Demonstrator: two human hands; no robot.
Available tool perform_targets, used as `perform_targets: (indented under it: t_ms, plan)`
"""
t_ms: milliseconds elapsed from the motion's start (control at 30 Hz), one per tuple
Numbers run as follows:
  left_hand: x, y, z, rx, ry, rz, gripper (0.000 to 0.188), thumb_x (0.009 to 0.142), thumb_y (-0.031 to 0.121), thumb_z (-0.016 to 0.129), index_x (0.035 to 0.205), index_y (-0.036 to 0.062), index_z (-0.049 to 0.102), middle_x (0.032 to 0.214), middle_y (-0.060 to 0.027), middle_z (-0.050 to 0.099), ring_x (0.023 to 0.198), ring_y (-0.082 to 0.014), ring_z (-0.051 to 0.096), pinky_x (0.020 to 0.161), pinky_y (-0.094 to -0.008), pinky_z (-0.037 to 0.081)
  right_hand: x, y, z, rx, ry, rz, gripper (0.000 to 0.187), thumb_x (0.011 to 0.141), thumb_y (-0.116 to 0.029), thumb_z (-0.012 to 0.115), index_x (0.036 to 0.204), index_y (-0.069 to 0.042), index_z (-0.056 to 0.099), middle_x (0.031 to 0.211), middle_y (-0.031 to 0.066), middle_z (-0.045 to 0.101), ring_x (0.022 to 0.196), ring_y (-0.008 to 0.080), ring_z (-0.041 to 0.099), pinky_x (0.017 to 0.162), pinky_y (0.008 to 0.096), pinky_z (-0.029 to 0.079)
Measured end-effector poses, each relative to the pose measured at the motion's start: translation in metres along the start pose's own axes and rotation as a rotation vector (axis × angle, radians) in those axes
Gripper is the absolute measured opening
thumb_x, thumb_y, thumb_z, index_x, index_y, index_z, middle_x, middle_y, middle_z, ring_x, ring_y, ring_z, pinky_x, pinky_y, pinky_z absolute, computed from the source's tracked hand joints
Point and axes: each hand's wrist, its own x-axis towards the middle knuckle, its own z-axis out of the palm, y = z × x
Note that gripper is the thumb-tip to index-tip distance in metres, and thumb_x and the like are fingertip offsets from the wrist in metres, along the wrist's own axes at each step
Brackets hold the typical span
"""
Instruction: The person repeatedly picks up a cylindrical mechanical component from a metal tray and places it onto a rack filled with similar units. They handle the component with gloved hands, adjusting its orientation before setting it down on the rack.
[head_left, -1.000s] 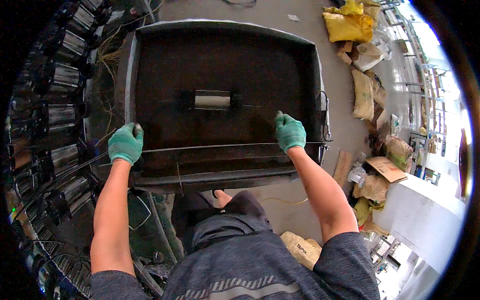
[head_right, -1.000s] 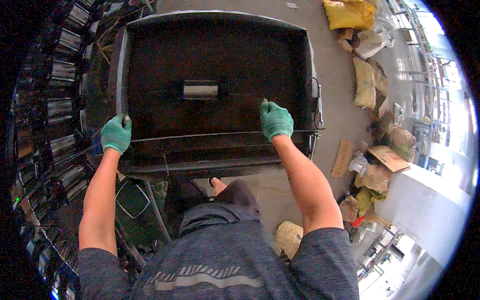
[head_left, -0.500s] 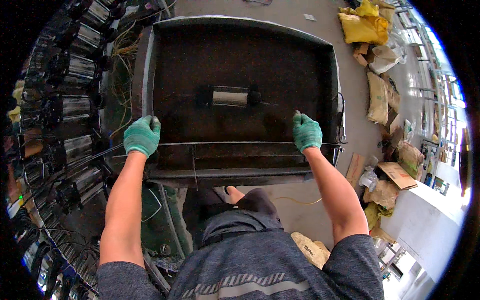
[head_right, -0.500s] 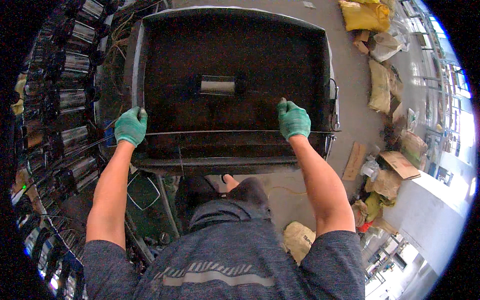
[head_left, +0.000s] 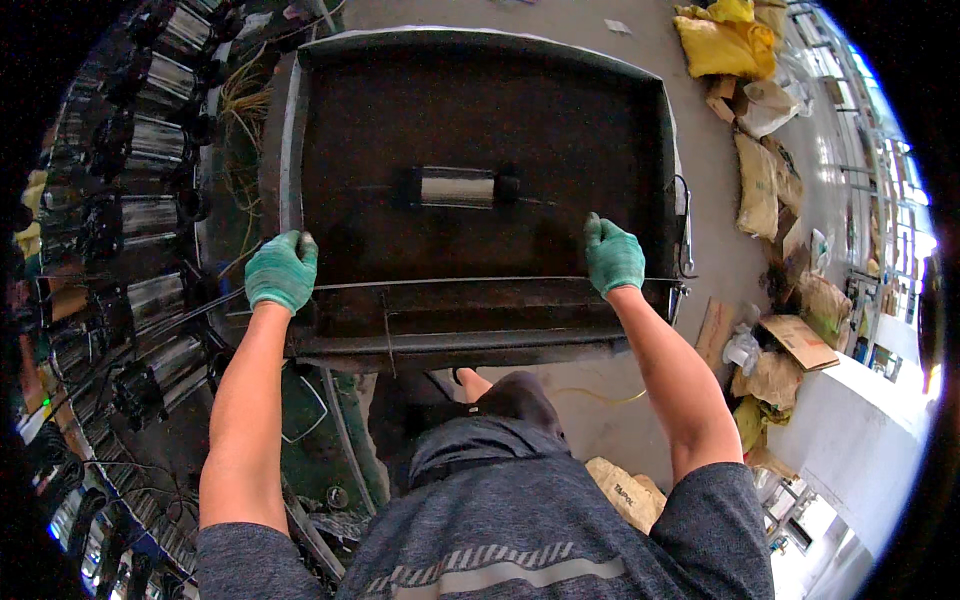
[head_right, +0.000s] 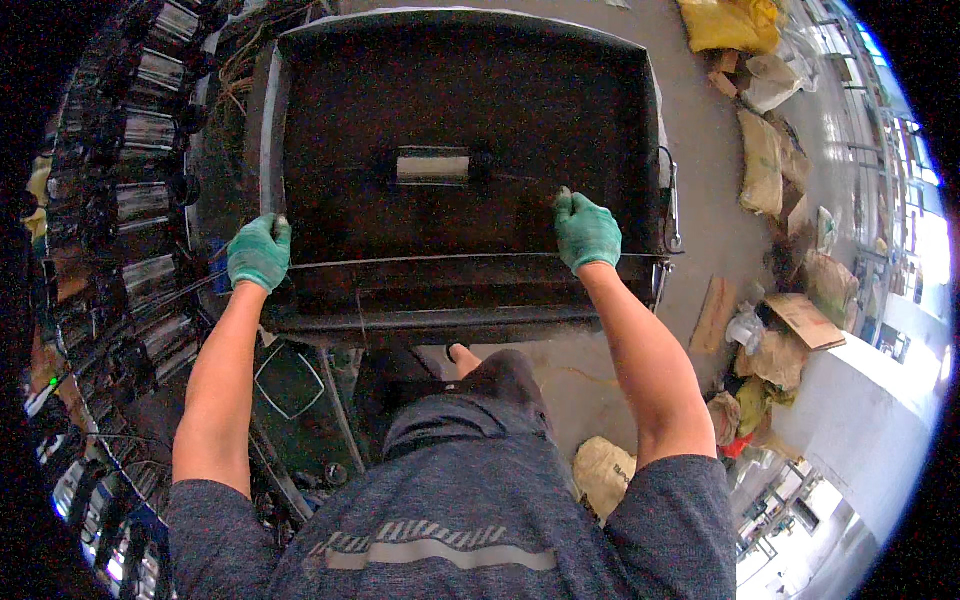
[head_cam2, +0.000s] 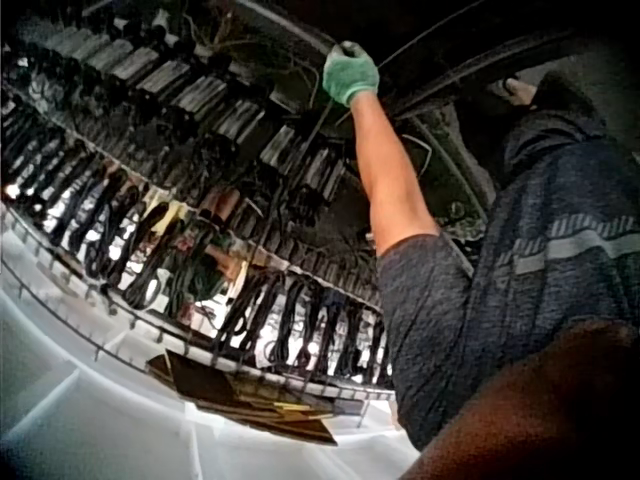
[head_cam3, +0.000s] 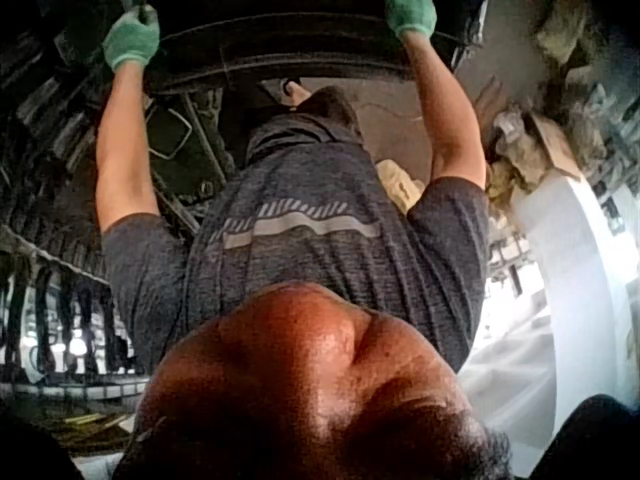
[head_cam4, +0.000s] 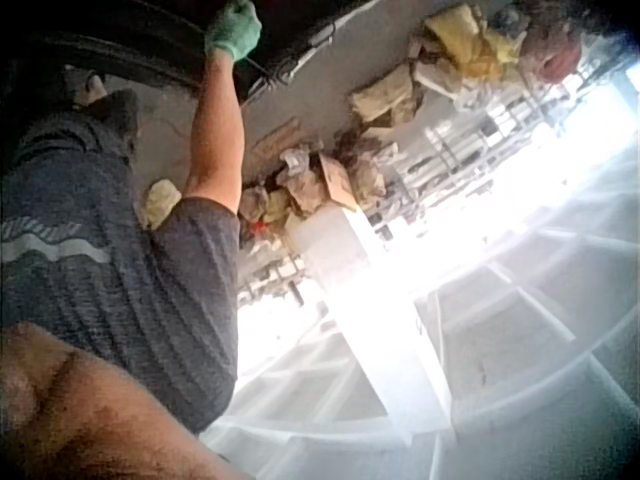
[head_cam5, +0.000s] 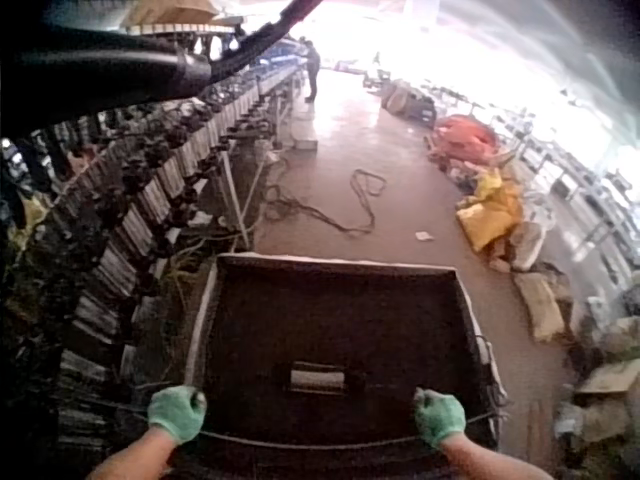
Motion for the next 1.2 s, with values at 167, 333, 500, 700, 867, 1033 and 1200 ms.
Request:
perform_targets:
  t_ms: [167,333,500,700,867,1033,1200]
  plan:
    - [-0.001,0.001,-0.001,-0.009,0.007,0.008,0.04,0.103,0.04,0.047,0.102,0.008,0.071,0.102,-0.0191,0.072,0.095,-0.0423,0.067,0.083,-0.0522,0.053,0.0,0.0,0.0,-0.002,-0.006,0.011,0.056,0.105,-0.056,0.036,0.099,-0.014,0.072,0.095,0.0224,0.071,0.094,0.0462,0.067,0.081,0.0563,0.052]
    - [0.0,0.003,-0.001,-0.012,0.001,0.0,0.04,0.103,0.039,0.047,0.103,0.0079,0.071,0.103,-0.0193,0.072,0.094,-0.0421,0.067,0.082,-0.0519,0.054,0.001,0.002,-0.001,-0.01,-0.014,0.001,0.056,0.105,-0.057,0.036,0.098,-0.014,0.072,0.096,0.0225,0.071,0.095,0.0467,0.067,0.082,0.0565,0.052]
    - [-0.001,0.007,-0.003,0.001,-0.001,-0.026,0.039,0.102,0.039,0.047,0.103,0.0078,0.071,0.102,-0.0189,0.072,0.093,-0.0418,0.068,0.082,-0.0518,0.054,0.0,-0.001,-0.004,-0.012,-0.021,0.016,0.057,0.105,-0.057,0.036,0.097,-0.014,0.072,0.095,0.0222,0.071,0.094,0.0463,0.067,0.081,0.0558,0.053]
    - [0.0,0.003,0.0,0.015,0.018,-0.008,0.038,0.102,0.039,0.048,0.102,0.0089,0.071,0.103,-0.0186,0.072,0.092,-0.0422,0.068,0.081,-0.0516,0.054,0.0,-0.004,-0.008,-0.013,-0.036,0.025,0.055,0.105,-0.057,0.037,0.098,-0.014,0.072,0.094,0.0217,0.072,0.094,0.0457,0.067,0.081,0.0549,0.053]
    - [-0.004,0.005,0.0,-0.001,0.071,-0.011,0.034,0.101,0.037,0.051,0.102,0.0098,0.07,0.101,-0.0178,0.071,0.091,-0.0422,0.067,0.081,-0.0508,0.054,0.0,-0.003,-0.008,-0.014,-0.034,0.029,0.055,0.104,-0.056,0.037,0.097,-0.014,0.072,0.095,0.0216,0.072,0.094,0.0451,0.068,0.082,0.0545,0.053]
    - [-0.007,0.006,0.003,-0.043,0.225,0.054,0.024,0.097,0.03,0.057,0.1,0.0091,0.068,0.106,-0.0145,0.067,0.09,-0.0405,0.066,0.076,-0.05,0.054,0.001,-0.003,-0.01,0.008,-0.056,0.021,0.055,0.105,-0.055,0.036,0.098,-0.013,0.071,0.097,0.0213,0.073,0.095,0.0445,0.068,0.083,0.0544,0.054]
    - [-0.003,0.0,0.009,0.079,0.348,0.194,0.019,0.093,0.026,0.06,0.096,0.0085,0.067,0.105,-0.014,0.064,0.094,-0.0384,0.062,0.083,-0.0521,0.049,0.0,-0.002,-0.014,-0.004,-0.085,0.03,0.054,0.106,-0.053,0.035,0.1,-0.014,0.071,0.098,0.0201,0.073,0.096,0.0434,0.069,0.085,0.0541,0.054]
